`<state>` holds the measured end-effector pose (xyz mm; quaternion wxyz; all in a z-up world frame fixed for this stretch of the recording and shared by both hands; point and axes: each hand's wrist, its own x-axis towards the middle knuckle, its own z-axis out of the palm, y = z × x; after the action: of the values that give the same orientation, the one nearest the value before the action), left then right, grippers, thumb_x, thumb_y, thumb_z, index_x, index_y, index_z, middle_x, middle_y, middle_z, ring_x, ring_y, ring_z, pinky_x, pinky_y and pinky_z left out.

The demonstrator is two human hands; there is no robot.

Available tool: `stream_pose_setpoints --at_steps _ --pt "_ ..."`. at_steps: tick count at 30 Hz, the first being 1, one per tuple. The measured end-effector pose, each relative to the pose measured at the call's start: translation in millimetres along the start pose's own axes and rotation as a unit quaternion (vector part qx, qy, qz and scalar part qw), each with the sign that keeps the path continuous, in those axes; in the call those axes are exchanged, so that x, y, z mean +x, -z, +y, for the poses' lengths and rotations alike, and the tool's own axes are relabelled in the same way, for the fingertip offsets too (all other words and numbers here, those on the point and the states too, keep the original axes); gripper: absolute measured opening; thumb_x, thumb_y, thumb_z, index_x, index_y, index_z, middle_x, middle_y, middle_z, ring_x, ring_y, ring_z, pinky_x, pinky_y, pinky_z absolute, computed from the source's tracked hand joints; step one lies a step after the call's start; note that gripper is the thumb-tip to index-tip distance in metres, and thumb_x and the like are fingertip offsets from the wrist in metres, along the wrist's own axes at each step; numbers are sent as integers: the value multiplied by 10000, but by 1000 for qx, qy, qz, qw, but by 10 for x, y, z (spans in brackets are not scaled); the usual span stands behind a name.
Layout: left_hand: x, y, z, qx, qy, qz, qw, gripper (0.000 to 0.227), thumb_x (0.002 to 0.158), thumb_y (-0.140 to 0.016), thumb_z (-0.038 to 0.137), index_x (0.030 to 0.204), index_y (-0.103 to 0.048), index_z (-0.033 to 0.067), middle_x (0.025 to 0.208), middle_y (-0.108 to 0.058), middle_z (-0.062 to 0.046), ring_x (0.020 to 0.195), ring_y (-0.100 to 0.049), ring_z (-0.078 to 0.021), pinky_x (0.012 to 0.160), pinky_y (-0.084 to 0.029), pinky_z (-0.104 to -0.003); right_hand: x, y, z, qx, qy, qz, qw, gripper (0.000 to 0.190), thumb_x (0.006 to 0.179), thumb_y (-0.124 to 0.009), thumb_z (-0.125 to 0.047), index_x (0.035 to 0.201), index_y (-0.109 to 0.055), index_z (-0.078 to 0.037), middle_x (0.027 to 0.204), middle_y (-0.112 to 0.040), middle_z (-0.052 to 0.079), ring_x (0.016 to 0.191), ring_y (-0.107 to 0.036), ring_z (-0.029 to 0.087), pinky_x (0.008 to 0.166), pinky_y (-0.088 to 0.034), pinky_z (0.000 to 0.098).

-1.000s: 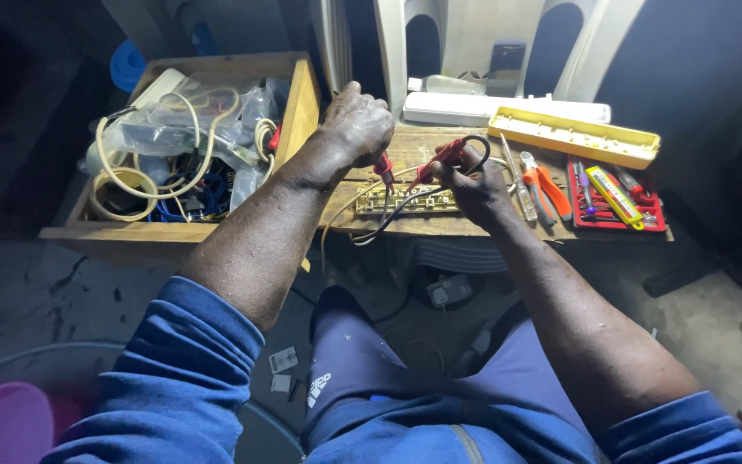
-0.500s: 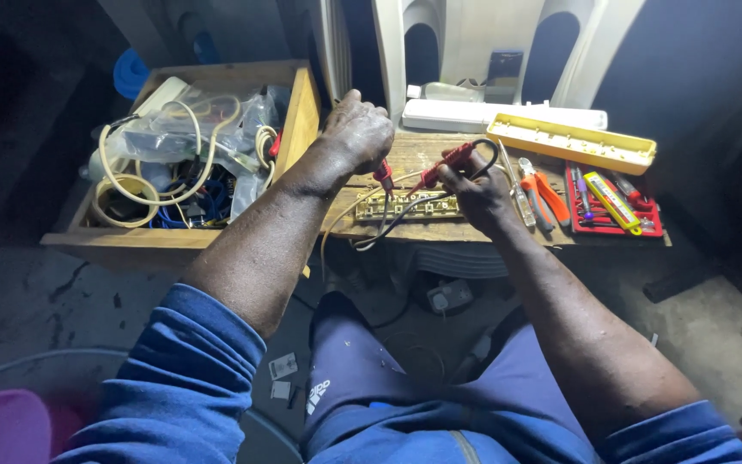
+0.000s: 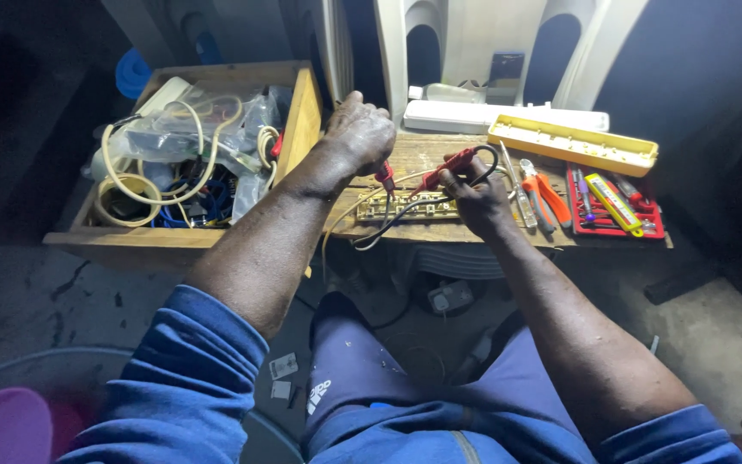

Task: Testing the internal components of a power strip using a multimeter to check for continuity or voltage.

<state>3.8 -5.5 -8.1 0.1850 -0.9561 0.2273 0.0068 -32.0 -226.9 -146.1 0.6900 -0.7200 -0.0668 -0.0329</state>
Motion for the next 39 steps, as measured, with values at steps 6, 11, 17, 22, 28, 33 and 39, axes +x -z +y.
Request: stream_pose_setpoints --at_steps 6,11,17,22,28,33,39 --pt "19 -62 -20 -3 6 -4 1000 272 914 -681 267 1125 -829 180 1146 -808 -27 1142 -734 -245 969 -393 -451 -29 7 -113 -4 -8 -7 1000 319 1019 -780 -177 1305 -689 -68 1073 -755 163 1027 -733 251 913 -651 414" --pt "1 -67 -17 5 7 7 1000 266 930 -644 263 1107 -832 200 1121 -811 -1 1121 -742 -218 954 -401 -429 10 -5 -158 -22 7 17 1000 241 1042 -760 -213 1253 -708 -108 1009 -758 136 923 -755 234 841 -675 404" --pt "-26 -68 -4 6 6 8 1000 262 927 -647 255 1100 -835 191 1115 -813 -11 1108 -746 -226 950 -403 -431 -19 -51 1 10 23 24 999 291 1037 -759 -173 1302 -683 -79 1057 -753 170 998 -752 260 881 -659 427" --pt "63 -160 -41 18 -4 12 1000 256 893 -704 314 1082 -835 202 1105 -809 -20 1096 -744 -243 934 -401 -451 -35 -13 -38 -17 26 29 999 273 1018 -788 -169 1261 -713 -69 998 -758 195 906 -767 280 810 -674 456" --pt "2 -327 -116 18 -4 48 999 240 823 -786 405 983 -848 238 1012 -814 -2 1017 -762 -244 903 -417 -469 -109 110 -171 8 61 78 995 275 1069 -728 -169 1300 -658 -37 1075 -746 182 981 -760 273 856 -667 444" --pt "-310 -491 -182 -3 8 94 996 205 875 -730 328 977 -859 205 1016 -798 -39 963 -765 -258 846 -471 -455 -121 237 13 16 48 118 992 230 1030 -788 -163 1204 -693 -45 998 -754 166 923 -779 267 785 -694 401" --pt "-826 -488 -121 -136 110 172 969 215 923 -688 238 1014 -803 81 1049 -703 -105 828 -778 -339 706 -593 -515 -389 371 -383 56 24 193 979 142 1010 -800 -190 1081 -716 -99 897 -763 118 823 -804 229 634 -700 319"
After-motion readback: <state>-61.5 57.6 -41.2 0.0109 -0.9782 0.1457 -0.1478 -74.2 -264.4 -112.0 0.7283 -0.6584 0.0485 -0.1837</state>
